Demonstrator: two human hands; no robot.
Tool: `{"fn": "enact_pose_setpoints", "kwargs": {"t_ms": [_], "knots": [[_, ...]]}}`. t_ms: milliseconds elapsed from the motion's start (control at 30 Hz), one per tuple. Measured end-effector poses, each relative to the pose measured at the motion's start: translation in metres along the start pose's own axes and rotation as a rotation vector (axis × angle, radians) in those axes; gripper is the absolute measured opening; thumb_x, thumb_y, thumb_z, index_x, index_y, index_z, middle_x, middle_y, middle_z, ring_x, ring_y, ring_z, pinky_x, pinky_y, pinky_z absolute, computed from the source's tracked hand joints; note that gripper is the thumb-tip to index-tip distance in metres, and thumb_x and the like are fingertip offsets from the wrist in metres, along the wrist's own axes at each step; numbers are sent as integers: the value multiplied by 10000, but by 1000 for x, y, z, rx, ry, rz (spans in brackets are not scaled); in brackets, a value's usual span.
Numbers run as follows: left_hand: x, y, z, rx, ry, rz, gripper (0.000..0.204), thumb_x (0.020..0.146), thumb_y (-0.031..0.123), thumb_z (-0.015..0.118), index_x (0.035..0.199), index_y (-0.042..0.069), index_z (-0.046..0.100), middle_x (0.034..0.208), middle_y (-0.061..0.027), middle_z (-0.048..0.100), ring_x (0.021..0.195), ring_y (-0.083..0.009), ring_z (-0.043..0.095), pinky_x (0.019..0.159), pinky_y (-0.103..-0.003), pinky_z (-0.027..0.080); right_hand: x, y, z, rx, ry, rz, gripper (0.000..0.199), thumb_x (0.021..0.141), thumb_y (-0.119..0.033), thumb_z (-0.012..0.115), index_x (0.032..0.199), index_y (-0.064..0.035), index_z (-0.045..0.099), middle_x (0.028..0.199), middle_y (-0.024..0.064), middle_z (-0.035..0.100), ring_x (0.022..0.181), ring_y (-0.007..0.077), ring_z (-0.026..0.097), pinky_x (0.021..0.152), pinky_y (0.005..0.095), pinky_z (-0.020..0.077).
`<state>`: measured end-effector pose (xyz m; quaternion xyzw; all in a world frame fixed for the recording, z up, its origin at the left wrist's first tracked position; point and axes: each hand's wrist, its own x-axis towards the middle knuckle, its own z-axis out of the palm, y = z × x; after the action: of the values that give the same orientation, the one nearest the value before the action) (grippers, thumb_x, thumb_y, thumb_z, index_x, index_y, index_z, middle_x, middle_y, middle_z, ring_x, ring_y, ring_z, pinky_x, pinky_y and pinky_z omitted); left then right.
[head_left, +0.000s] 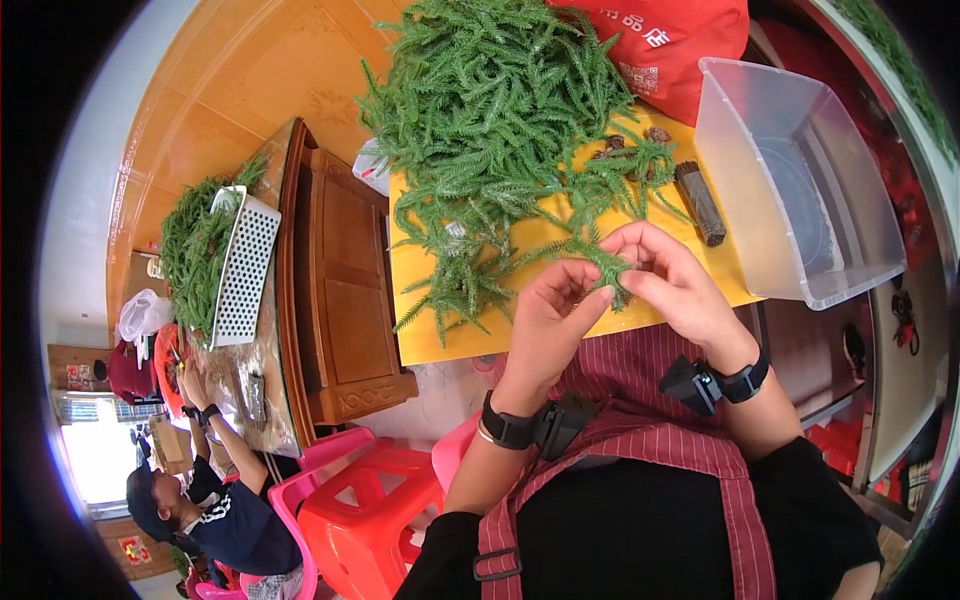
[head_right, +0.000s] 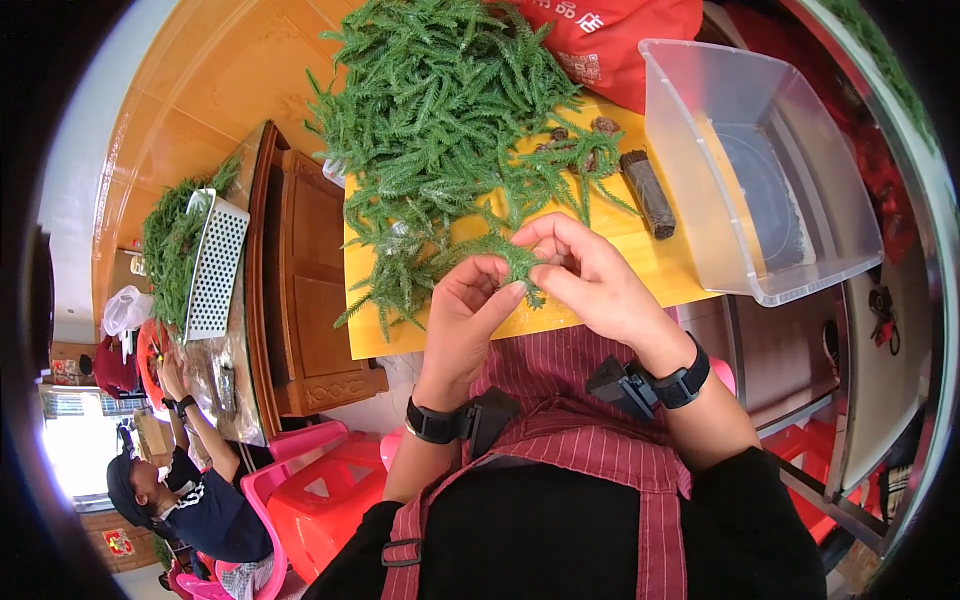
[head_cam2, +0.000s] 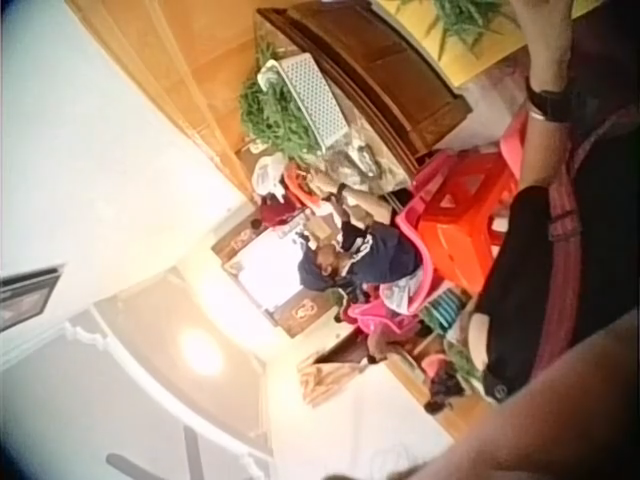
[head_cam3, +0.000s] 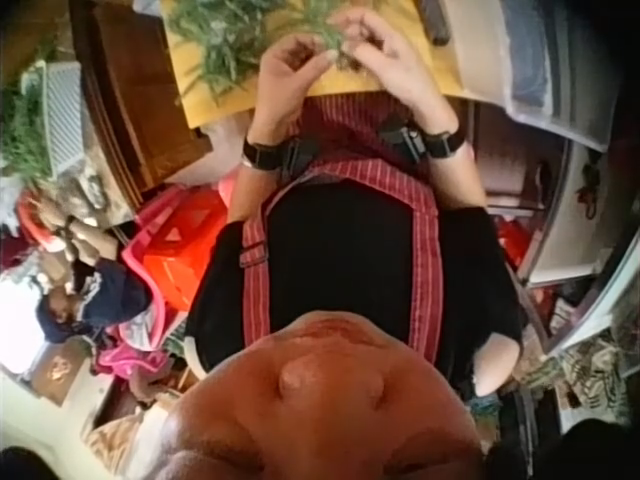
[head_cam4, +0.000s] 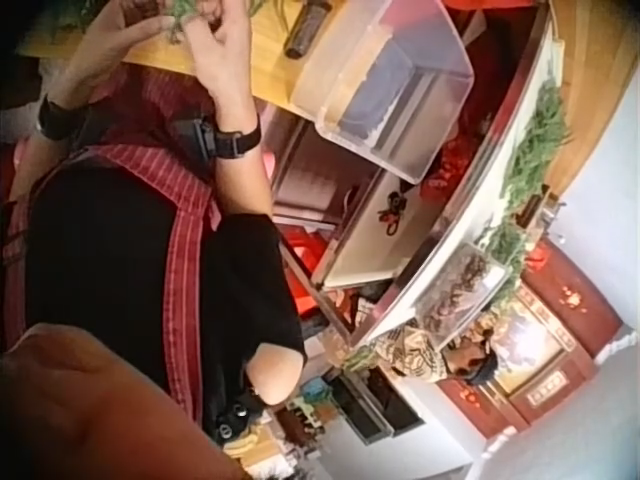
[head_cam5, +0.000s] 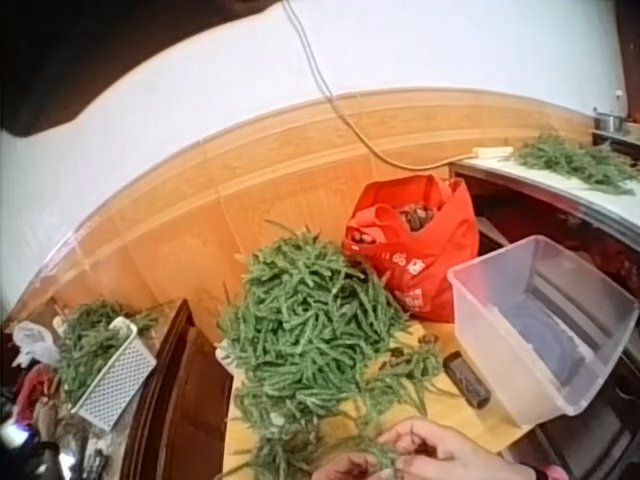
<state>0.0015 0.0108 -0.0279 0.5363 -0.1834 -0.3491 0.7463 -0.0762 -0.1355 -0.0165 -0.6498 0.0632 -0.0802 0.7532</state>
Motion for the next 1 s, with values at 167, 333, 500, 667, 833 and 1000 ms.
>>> {"fn": "enact_pose_setpoints", "kwargs": {"t_ms": [167,333,500,667,833,1000], "knots": [[0,-1,-2,56,9,-3,152,788,-9,613,910,34,533,850,24,545,784,-45,506,704,-186,404,0,-4,4,-159,25,-34,230,851,-57,447,1068,-15,509,859,-26,465,775,60,427,722,201,366],[-1,2,0,25,13,3,143,798,3,608,911,36,526,820,32,531,777,-45,503,705,-181,401,0,-4,1,-201,104,-53,192,885,-61,429,1040,-11,530,876,-13,511,819,55,451,738,199,373],[-1,1,3,-11,42,57,169,808,20,612,956,26,531,841,31,523,787,-42,493,715,-183,401,-2,-6,2,-176,74,-64,189,882,-47,459,1057,-15,524,877,-19,507,817,49,456,738,196,377],[-1,0,1,-34,32,45,198,813,32,618,993,16,535,871,34,523,794,-37,487,706,-182,400,-4,-6,5,-69,72,-85,221,854,-12,499,1075,-21,514,866,-27,491,799,43,455,731,191,376],[-3,3,2,-7,29,57,185,789,-9,624,956,15,549,846,17,544,778,-44,504,710,-187,415,-4,-3,3,-70,55,-109,267,839,-8,526,1104,-27,495,880,-25,486,803,47,464,726,198,387],[-2,-1,1,122,64,158,150,804,37,631,921,-7,548,844,9,558,783,-57,517,707,-192,427,-4,-6,7,-151,-2,-138,323,822,-3,551,1134,-31,472,897,-13,501,830,53,484,737,207,400]]}}
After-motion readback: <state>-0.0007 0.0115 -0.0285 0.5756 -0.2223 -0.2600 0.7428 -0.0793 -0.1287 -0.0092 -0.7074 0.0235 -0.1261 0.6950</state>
